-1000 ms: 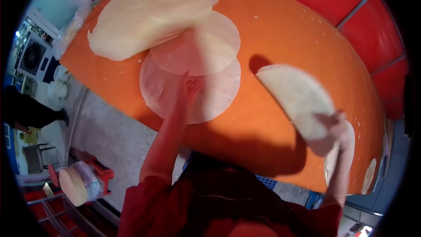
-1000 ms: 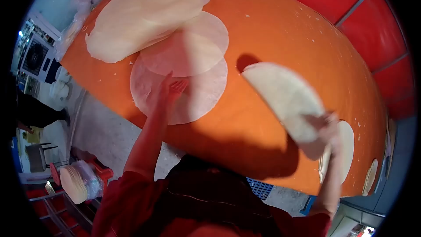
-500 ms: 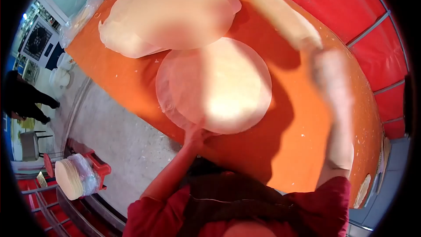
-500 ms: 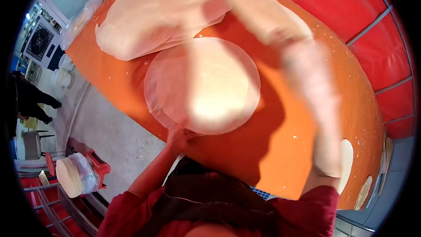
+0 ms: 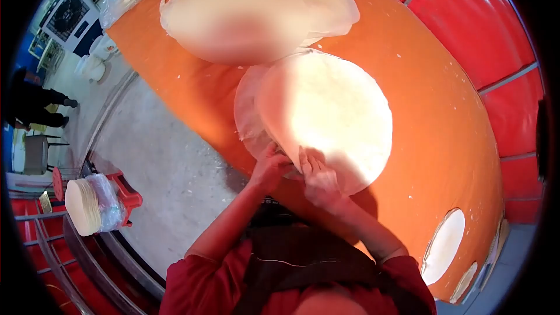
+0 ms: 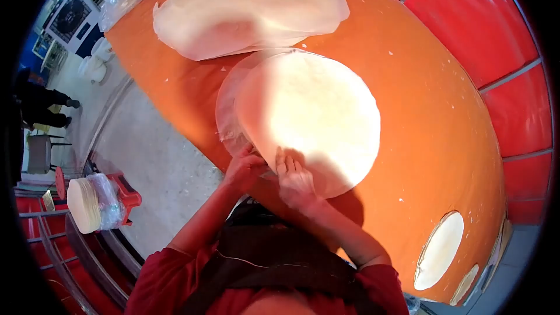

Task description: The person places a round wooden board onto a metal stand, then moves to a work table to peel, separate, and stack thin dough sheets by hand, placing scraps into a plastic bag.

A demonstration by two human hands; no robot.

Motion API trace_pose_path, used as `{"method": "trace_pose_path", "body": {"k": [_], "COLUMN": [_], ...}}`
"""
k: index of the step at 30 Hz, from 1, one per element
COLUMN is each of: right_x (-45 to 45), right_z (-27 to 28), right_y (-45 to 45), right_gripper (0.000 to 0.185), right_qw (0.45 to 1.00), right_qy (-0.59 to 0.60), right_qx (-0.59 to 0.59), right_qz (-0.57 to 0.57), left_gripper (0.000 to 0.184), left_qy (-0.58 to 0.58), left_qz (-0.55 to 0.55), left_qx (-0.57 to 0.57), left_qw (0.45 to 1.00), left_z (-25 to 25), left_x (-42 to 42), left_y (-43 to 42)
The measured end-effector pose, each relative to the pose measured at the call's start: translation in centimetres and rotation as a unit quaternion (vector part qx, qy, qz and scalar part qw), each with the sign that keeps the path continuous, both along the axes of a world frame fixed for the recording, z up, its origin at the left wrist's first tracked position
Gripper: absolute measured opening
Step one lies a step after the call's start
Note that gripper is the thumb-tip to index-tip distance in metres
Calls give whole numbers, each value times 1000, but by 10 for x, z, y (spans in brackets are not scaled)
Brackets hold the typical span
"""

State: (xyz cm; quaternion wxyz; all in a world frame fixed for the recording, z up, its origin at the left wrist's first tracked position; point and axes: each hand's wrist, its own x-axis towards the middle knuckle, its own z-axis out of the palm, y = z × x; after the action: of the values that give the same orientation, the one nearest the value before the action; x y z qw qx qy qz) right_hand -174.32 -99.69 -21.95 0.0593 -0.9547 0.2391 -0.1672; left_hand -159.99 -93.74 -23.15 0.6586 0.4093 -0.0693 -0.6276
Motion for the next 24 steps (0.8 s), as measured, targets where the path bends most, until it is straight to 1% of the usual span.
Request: {"method": "trace_pose_path", "body": {"k": [2, 3, 4, 5, 6, 7, 9, 10, 12, 13, 14, 15, 16, 17, 18, 19, 22, 24], "right_x": [3, -2, -7, -18, -14, -13, -10, -4, 9, 15, 27, 37, 39, 42, 44, 49, 51, 48], "right_z": [-7, 0, 6, -7, 48, 97, 179, 199, 198, 197, 179, 144, 92, 55, 18, 8, 2, -1], "right_y": [-4, -10, -16, -44, -63, -81, -99, -93, -73, -64, -56, -52, -50, -46, -42, -37, -32, -12], "right_gripper": [28, 16, 16, 21, 20, 15, 10, 12, 12, 13, 14, 16, 20, 24, 28, 31, 25, 29], "right_qw": [991, 995, 981, 964, 967, 971, 981, 987, 987, 976, 982, 985, 979, 980, 980, 986, 968, 978], "right_qy": [-51, 18, 92, -60, -69, -75, -23, 16, 86, 120, 82, 46, 102, 121, 141, 125, 214, 161], "right_qx": [-108, -9, 79, 222, 206, 181, 106, 57, -92, -169, -167, -164, -176, -143, -108, -29, -51, -117], "right_qz": [-60, -102, -151, -132, -132, -141, -159, -148, -96, -71, -43, -12, 27, 58, 87, 107, 123, 61], "left_gripper": [48, 50, 45, 42, 36, 31, 20, 16, 14, 15, 17, 18, 20, 23, 27, 31, 42, 42], "left_qy": [56, 86, -54, -192, -299, -400, -374, -359, -342, -333, -344, -352, -359, -258, -153, -49, 60, 187], "left_qz": [-3, -8, 21, 48, 148, 248, 132, 73, 59, 52, 43, 35, 29, 52, 79, 105, 61, 65], "left_qx": [-77, -114, -86, -36, -13, 8, 68, 97, 183, 222, 196, 172, 150, 133, 115, 96, -89, -116], "left_qw": [995, 990, 995, 980, 943, 882, 916, 926, 920, 915, 917, 919, 921, 956, 978, 989, 992, 973], "left_z": [4, 4, -2, -7, -16, -20, -11, -7, -8, -11, -19, -30, -38, -41, -43, -43, -30, -23], "left_x": [2, 3, 17, 32, 44, 57, 90, 99, 101, 102, 105, 108, 109, 104, 97, 92, 84, 74], "left_y": [-2, -2, -3, -3, -6, -10, -6, -6, -13, -18, -19, -14, -8, -3, 1, 5, 11, 12]}}
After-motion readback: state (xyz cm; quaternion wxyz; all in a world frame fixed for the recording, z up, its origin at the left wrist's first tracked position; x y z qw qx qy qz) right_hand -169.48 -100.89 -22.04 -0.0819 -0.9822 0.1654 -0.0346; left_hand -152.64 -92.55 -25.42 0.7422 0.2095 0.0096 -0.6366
